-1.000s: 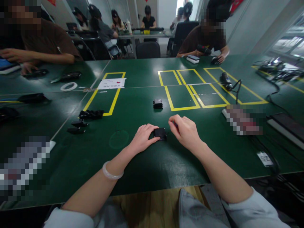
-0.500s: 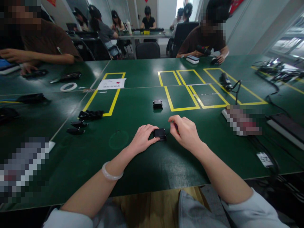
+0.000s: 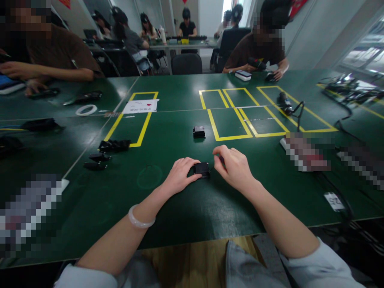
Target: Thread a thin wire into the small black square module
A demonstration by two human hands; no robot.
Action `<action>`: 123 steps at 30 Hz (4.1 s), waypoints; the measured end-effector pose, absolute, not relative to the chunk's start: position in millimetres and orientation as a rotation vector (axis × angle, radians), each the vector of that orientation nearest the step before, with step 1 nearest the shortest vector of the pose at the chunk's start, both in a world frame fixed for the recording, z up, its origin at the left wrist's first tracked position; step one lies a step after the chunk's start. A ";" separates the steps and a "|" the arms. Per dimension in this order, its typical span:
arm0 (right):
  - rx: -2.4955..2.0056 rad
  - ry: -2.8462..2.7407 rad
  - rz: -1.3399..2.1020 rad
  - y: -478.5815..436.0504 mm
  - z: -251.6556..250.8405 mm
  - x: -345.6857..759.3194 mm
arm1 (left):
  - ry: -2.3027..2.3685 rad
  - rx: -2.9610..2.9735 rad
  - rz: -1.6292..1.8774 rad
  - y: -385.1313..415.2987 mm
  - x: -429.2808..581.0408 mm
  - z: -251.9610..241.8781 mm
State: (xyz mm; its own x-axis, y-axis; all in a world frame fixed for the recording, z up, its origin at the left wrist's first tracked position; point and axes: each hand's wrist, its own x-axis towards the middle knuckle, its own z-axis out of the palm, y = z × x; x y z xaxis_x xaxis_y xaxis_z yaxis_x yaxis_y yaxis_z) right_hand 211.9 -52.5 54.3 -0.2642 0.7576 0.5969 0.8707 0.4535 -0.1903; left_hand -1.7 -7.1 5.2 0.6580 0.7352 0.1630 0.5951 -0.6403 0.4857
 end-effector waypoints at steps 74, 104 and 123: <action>-1.283 -2.075 -0.266 -51.6 53.3 211.5 | 1.053 2.498 0.507 -6.3 -2.4 2.3; -1.288 -2.040 -0.147 -53.3 54.1 211.7 | 1.066 2.486 0.489 -6.8 -2.1 3.8; -1.273 -2.040 -0.134 -52.7 53.2 210.9 | 1.061 2.496 0.498 -6.7 -2.2 2.9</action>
